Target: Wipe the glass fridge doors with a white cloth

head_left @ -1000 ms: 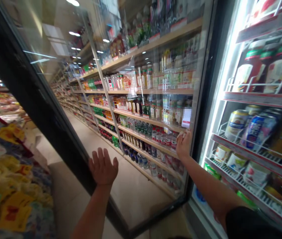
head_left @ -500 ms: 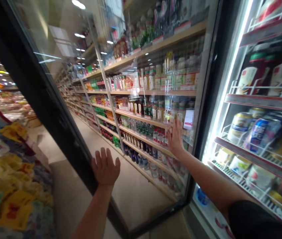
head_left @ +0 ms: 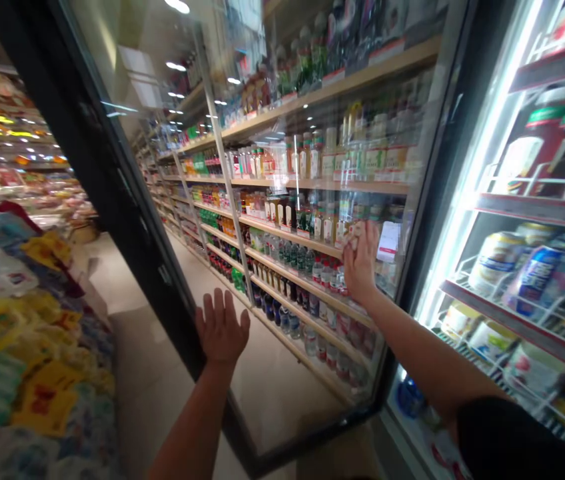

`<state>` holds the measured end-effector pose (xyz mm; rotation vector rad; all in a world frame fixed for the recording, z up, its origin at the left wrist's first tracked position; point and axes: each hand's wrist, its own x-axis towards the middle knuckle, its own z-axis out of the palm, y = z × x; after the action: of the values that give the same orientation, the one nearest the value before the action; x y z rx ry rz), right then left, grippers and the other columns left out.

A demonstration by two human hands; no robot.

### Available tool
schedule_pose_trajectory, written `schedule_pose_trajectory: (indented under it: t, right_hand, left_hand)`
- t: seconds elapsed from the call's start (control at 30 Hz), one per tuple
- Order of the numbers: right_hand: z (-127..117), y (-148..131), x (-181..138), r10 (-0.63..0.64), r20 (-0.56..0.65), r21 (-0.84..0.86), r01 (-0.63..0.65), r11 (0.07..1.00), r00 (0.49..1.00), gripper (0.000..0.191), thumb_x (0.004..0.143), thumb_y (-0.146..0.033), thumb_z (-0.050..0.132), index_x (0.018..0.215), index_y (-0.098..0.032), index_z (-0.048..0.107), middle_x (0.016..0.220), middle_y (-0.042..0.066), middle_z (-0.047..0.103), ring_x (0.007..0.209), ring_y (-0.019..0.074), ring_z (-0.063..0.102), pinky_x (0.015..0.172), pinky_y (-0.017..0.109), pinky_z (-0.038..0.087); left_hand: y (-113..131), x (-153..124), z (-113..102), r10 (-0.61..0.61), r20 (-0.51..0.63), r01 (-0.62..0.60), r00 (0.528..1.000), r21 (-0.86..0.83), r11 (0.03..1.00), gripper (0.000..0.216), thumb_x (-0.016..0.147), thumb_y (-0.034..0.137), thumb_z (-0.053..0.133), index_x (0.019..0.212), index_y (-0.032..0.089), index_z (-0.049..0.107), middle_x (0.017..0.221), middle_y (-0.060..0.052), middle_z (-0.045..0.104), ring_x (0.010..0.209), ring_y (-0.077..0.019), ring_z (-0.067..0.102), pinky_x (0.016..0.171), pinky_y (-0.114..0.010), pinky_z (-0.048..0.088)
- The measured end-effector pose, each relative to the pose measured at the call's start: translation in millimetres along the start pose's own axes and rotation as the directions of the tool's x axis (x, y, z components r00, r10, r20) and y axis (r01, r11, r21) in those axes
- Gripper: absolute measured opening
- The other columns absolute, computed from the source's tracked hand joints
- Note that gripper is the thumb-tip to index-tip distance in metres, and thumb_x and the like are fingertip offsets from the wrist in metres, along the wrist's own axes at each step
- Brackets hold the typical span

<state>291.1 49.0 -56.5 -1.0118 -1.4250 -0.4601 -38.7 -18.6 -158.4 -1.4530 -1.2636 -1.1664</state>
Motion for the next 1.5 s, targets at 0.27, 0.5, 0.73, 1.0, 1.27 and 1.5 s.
schedule_pose_trajectory:
  t: [0.27, 0.5, 0.73, 1.0, 1.27, 1.5]
  right_hand:
    - [0.1, -23.9, -10.2, -0.319, 0.208, -0.076, 0.340, 0.937, 0.925, 0.063, 0.104, -0.031, 0.033, 0.162, -0.025, 0.009, 0.164, 0.011, 0.030, 0.156, 0.0289, 0.016, 0.124, 0.058, 0.025]
    - [2.8, -47.6, 23.4, -0.190, 0.042, -0.073, 0.193, 0.978, 0.981, 0.063, 0.105, -0.033, 0.031, 0.162, -0.024, 0.007, 0.167, 0.009, 0.022, 0.157, 0.0273, 0.013, 0.125, 0.058, 0.023]
    - [14.6, -77.2, -24.5, -0.571, 0.286, 0.047, 0.584, 0.810, 0.769, 0.059, 0.100, -0.023, 0.042, 0.158, -0.024, 0.030, 0.157, 0.005, 0.046, 0.154, 0.0237, 0.025, 0.128, 0.050, 0.019]
    - [23.9, -130.7, 14.7, -0.451, 0.239, 0.007, 0.462, 0.887, 0.860, 0.057, 0.102, -0.026, 0.038, 0.157, -0.019, 0.031, 0.164, 0.005, 0.032, 0.157, 0.0248, 0.009, 0.130, 0.051, 0.011]
    - [34.9, -155.5, 32.0, -0.637, 0.204, 0.136, 0.623, 0.770, 0.743, 0.053, 0.102, -0.023, 0.040, 0.155, -0.019, 0.035, 0.162, 0.002, 0.038, 0.155, 0.0219, 0.020, 0.131, 0.049, 0.012]
    - [34.5, -154.3, 11.4, -0.721, 0.224, 0.107, 0.718, 0.687, 0.656, 0.051, 0.102, -0.025, 0.038, 0.153, -0.022, 0.037, 0.163, -0.001, 0.036, 0.156, 0.0215, 0.019, 0.131, 0.046, 0.015]
  left_hand:
    - [0.1, -1.3, -0.4, -0.051, 0.025, 0.052, 0.998, -0.027, 0.998, 0.062, 0.093, 0.044, 0.055, 0.146, 0.014, 0.048, 0.149, -0.020, 0.048, 0.147, -0.0344, 0.034, 0.121, -0.055, 0.020]
    - [1.4, -2.5, -1.5, -0.067, 0.030, 0.069, 0.997, -0.051, 0.996, 0.061, 0.093, 0.044, 0.055, 0.146, 0.013, 0.048, 0.147, -0.020, 0.050, 0.147, -0.0338, 0.035, 0.122, -0.054, 0.019]
    - [4.4, 0.7, -6.6, 0.013, -0.001, -0.013, 1.000, 0.038, 0.999, 0.065, 0.094, 0.039, 0.055, 0.151, 0.013, 0.041, 0.150, -0.020, 0.046, 0.148, -0.0325, 0.033, 0.122, -0.051, 0.019]
    - [2.7, -1.2, -6.0, -0.025, 0.042, 0.025, 0.999, -0.014, 1.000, 0.064, 0.094, 0.040, 0.055, 0.150, 0.013, 0.041, 0.151, -0.021, 0.046, 0.149, -0.0341, 0.030, 0.123, -0.054, 0.017]
    - [7.8, 7.8, -11.9, 0.085, -0.044, -0.083, 0.995, 0.048, 0.995, 0.072, 0.092, 0.031, 0.059, 0.155, 0.011, 0.030, 0.153, -0.021, 0.042, 0.152, -0.0318, 0.022, 0.123, -0.050, 0.019]
    - [7.2, 6.7, -12.4, 0.070, -0.037, -0.069, 0.997, 0.037, 0.997, 0.073, 0.092, 0.031, 0.060, 0.156, 0.013, 0.029, 0.154, -0.020, 0.041, 0.151, -0.0333, 0.024, 0.122, -0.053, 0.020]
